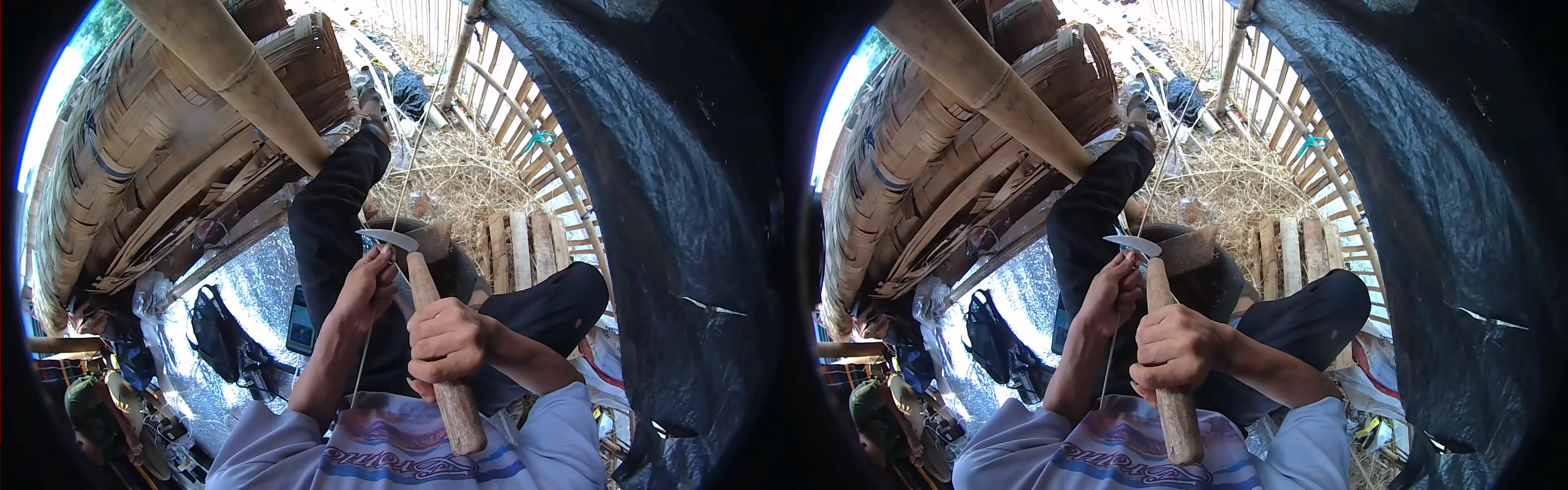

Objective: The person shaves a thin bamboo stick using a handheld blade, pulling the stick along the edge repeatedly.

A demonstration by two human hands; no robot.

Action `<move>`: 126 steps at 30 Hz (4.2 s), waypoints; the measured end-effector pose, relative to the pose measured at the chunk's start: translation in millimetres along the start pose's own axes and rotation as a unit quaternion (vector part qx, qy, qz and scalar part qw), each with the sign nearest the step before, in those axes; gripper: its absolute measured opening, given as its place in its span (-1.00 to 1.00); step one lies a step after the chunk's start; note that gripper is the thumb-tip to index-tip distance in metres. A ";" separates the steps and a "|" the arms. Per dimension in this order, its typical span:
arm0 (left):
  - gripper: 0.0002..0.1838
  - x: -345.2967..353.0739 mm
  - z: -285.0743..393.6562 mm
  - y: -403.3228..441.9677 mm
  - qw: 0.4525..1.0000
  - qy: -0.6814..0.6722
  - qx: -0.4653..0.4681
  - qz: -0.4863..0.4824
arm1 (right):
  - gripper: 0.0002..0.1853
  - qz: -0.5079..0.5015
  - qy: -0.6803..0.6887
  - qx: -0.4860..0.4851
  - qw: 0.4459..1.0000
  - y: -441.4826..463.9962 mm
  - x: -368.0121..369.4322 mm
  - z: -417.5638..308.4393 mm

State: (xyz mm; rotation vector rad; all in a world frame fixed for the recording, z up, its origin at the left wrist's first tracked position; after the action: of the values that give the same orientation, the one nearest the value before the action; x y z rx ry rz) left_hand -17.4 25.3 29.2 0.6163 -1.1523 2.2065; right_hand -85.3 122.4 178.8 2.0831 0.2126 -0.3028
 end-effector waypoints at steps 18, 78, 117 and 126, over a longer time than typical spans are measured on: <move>-0.84 -2.2 8.5 -5.2 0.998 0.043 0.018 0.039 | -0.74 -0.008 -0.001 -0.018 1.000 -2.5 -1.1 3.6; -0.82 25.2 -23.2 -27.2 0.988 -0.052 -0.091 -0.110 | -0.77 0.027 -0.038 -0.005 0.999 12.2 -56.4 -6.3; -0.82 27.3 -29.7 -27.2 0.957 -0.211 -0.130 -0.148 | -0.81 0.022 -0.005 0.013 1.000 15.2 -54.3 -13.5; -0.79 22.6 -26.1 -28.3 0.959 -0.225 -0.112 -0.134 | -0.87 0.095 -0.035 0.015 0.995 16.5 -87.4 -5.6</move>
State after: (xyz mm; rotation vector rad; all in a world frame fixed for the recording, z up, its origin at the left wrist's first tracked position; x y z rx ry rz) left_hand -18.6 66.7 46.1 1.1403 -1.4212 1.7215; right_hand -163.4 116.5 221.2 2.1004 -0.0319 -0.2635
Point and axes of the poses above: each hand's wrist, its own y-axis towards the middle knuckle, its own x-axis out of the palm, z = x × y, the point moved 7 cm from there along y, towards the middle knuckle, and after that the axes turned 4 degrees about x, right-handed, at the moved point
